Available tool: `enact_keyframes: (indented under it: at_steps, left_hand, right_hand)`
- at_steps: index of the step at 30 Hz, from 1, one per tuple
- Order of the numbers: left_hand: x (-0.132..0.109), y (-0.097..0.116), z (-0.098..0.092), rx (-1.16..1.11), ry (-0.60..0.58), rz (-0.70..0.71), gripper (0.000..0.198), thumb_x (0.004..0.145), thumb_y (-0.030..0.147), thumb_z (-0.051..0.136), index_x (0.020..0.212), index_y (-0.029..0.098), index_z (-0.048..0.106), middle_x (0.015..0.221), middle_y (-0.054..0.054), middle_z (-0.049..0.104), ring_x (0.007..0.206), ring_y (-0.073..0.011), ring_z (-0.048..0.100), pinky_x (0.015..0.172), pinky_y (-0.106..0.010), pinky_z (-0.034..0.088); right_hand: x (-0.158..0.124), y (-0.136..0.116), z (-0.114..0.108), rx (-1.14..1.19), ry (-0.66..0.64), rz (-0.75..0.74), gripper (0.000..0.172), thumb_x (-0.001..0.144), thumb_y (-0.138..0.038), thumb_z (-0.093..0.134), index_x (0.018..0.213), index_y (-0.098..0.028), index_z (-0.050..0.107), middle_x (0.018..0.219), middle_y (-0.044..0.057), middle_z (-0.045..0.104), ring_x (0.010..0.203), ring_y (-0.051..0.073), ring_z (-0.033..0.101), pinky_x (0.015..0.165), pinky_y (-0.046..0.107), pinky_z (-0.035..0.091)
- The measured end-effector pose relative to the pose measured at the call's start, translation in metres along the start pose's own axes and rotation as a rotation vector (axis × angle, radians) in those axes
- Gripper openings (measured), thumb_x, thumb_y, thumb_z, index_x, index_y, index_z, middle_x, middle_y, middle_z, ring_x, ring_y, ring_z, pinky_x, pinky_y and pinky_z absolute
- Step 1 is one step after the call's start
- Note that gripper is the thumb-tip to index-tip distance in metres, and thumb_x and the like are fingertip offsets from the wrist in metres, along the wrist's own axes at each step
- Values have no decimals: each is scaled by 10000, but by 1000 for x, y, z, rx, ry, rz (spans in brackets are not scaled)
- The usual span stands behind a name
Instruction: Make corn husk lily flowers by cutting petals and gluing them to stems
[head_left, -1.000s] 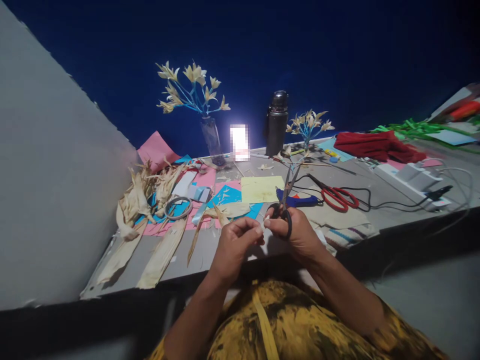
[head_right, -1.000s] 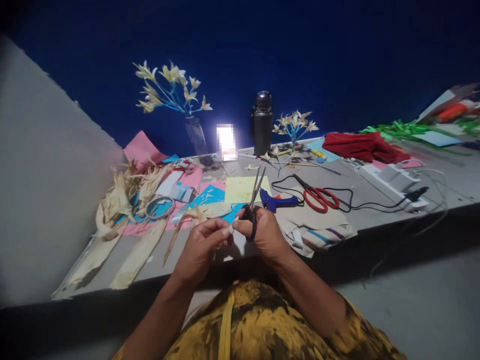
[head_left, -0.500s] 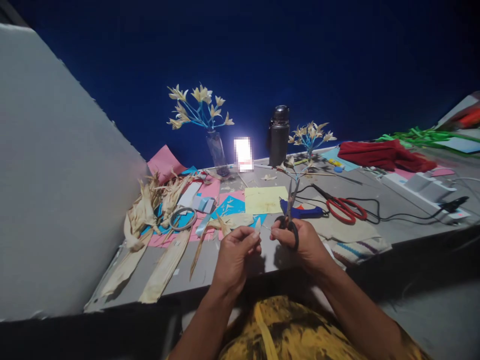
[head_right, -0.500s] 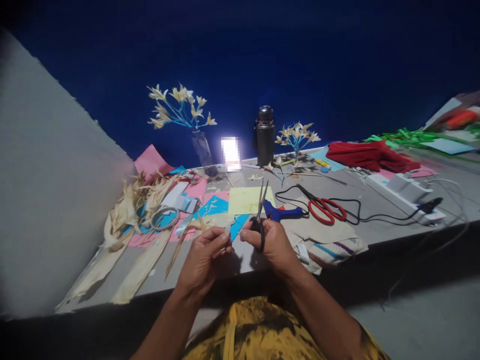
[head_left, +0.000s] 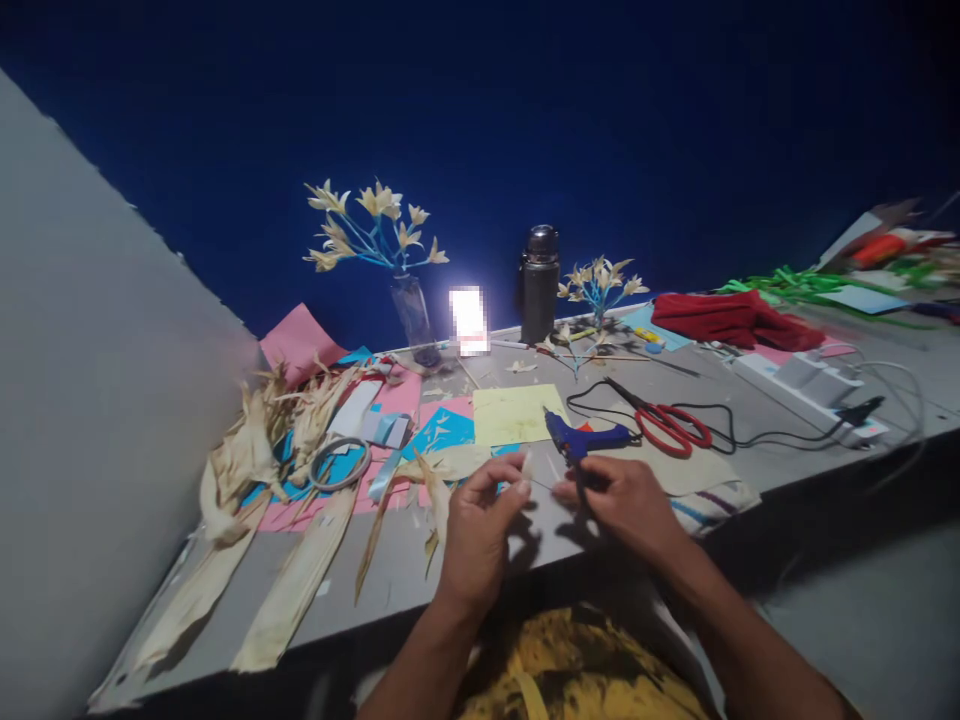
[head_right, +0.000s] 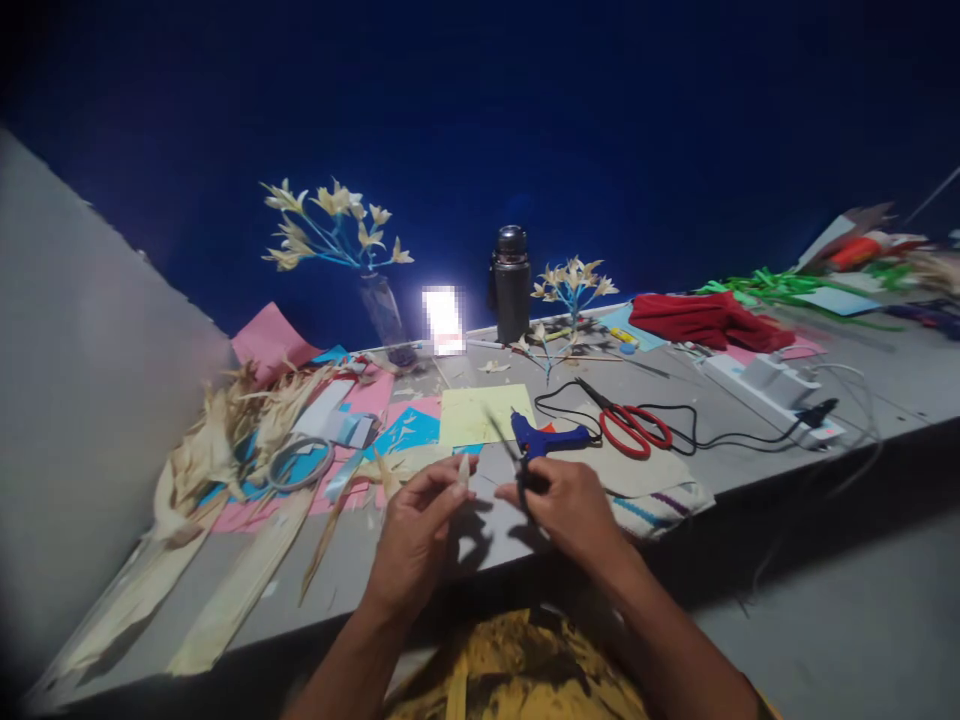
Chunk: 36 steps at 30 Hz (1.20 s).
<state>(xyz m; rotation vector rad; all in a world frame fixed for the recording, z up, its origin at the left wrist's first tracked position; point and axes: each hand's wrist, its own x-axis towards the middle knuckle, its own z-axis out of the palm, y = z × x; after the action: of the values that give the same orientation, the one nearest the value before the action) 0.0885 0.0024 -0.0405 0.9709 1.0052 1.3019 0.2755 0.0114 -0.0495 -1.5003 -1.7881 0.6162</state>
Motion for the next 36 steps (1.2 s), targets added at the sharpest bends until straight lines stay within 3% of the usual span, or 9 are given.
enact_keyframes:
  at_steps: [3, 7, 16, 22, 24, 27, 30, 33, 36]
  left_hand:
    - [-3, -6, 5, -6, -176, -84, 153, 736, 279, 763, 692, 166, 669, 1293, -93, 631, 1082, -258, 618, 843, -320, 489]
    - [-6, -12, 1, 31, -123, -71, 159, 728, 286, 781, 710, 165, 678, 1091, -103, 719, 1110, -282, 619, 948, -363, 447]
    - [-11, -10, 0, -63, -168, -5, 161, 728, 243, 791, 674, 168, 659, 891, -49, 659, 992, -219, 631, 805, -275, 490]
    - [-13, -5, 0, -137, -195, -45, 225, 696, 259, 816, 630, 154, 628, 846, -39, 627, 830, -184, 631, 771, -293, 507]
    - [-10, -4, -3, -134, -139, -92, 240, 695, 275, 815, 634, 152, 618, 950, -63, 656, 899, -204, 636, 759, -281, 506]
    - [-1, 0, -9, -118, 76, -144, 235, 688, 288, 813, 665, 153, 623, 1065, -61, 670, 860, -161, 628, 663, -218, 477]
    - [5, 6, -14, -195, 163, -182, 226, 682, 299, 801, 718, 165, 622, 787, -20, 674, 666, -113, 580, 591, -200, 447]
    - [6, 9, -16, -225, 95, -144, 222, 706, 292, 780, 731, 165, 600, 648, 5, 630, 611, -106, 556, 604, -208, 445]
    - [5, 9, -15, -139, 46, -52, 198, 753, 291, 751, 751, 165, 599, 671, 2, 635, 616, -101, 547, 610, -209, 434]
  right_hand:
    - [0, -14, 20, -110, -103, 8, 161, 753, -213, 647, 595, -185, 646, 604, 37, 684, 565, 183, 597, 555, 270, 372]
    - [3, -22, 30, 83, -183, -75, 140, 728, -155, 592, 752, -200, 723, 841, 44, 758, 789, 214, 683, 681, 254, 431]
    - [10, -15, 19, 457, -484, 28, 123, 657, -146, 664, 555, -122, 598, 557, -77, 409, 546, 68, 358, 487, 185, 259]
    - [17, -13, 3, 571, -774, 36, 151, 640, -240, 767, 740, -147, 702, 588, -68, 486, 559, 85, 406, 521, 205, 319]
    - [17, -16, 0, 546, -691, 67, 78, 690, -230, 721, 748, -182, 701, 614, -41, 533, 567, 108, 455, 530, 225, 354]
    - [19, -12, -12, 391, -333, 162, 96, 741, -269, 687, 828, -232, 704, 746, 20, 672, 655, 174, 593, 587, 262, 452]
    - [32, 12, -42, -4, 70, 246, 251, 769, -401, 650, 938, -229, 718, 788, 50, 731, 690, 233, 659, 609, 308, 494]
    - [53, 50, -78, -226, 182, 298, 247, 777, -365, 611, 864, -171, 736, 774, 110, 722, 691, 269, 649, 621, 336, 436]
    - [71, 83, -98, -744, 87, 354, 261, 833, -357, 558, 789, -175, 740, 746, 132, 713, 694, 270, 642, 588, 318, 365]
